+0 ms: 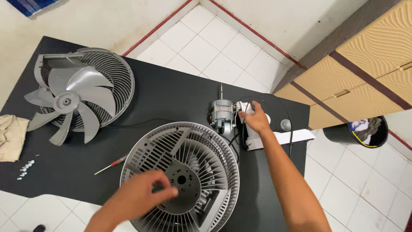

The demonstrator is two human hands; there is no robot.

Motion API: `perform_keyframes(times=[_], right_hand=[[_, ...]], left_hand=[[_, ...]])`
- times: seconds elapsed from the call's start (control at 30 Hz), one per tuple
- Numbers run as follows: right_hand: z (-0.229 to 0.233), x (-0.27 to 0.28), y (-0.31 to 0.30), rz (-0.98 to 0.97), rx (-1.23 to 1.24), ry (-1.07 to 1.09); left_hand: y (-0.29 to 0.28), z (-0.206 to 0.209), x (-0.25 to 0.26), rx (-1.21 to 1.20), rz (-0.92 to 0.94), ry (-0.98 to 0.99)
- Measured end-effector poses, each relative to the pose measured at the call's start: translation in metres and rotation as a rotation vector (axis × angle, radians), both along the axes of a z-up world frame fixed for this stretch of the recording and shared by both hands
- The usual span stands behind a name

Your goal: The person disassembles a white electric fan on a black table. They remove the front grille, unscrew and detach the fan blades, then remove the motor housing and rear grille, leaving the components separated on the table.

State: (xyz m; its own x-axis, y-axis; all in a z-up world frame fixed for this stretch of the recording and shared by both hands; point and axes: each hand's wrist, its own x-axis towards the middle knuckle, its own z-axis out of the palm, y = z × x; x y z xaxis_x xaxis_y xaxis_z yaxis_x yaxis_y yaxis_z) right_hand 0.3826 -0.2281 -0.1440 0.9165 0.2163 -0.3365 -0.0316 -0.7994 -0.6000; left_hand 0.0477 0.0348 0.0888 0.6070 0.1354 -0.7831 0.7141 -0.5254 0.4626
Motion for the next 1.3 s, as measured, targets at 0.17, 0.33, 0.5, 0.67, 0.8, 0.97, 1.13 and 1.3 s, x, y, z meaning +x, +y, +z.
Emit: perform_keyframes(times=[0.17, 0.33, 0.5, 0.67, 0.8, 0.97, 1.13, 1.3], right_hand=[[0.020, -0.043, -0.013, 0.034, -0.153, -0.153], [0.030, -0.063, -0.011, 0.117, -0.291, -0.180], [0.025, -0.065, -0.007, 0.170, -0.253, -0.346], [0.030, -0.064, -0.002, 0.157, -0.074, -0.448], [0.033, -0.062, 0.009, 0.161, 0.004, -0.506], [0.022, -0.047, 0.019, 0.145, -0.014, -0.605], [0.012, -0.024, 0.024, 0.149, 0.001, -0.497], [0.013, -0.016, 0.030, 0.169, 0.018, -0.410]], left_hand=[[0.004, -0.013, 0.023, 0.177, 0.104, -0.397], [-0.020, -0.022, 0.045, 0.112, -0.238, -0.831], [-0.029, -0.030, 0.048, 0.145, -0.375, -0.754], [-0.026, -0.036, 0.044, 0.198, -0.347, -0.758], [-0.025, -0.037, 0.043, 0.223, -0.310, -0.743], [-0.019, -0.037, 0.044, 0.160, -0.285, -0.779], [-0.011, -0.039, 0.050, 0.076, -0.290, -0.731], [-0.001, -0.045, 0.052, -0.006, -0.279, -0.823]])
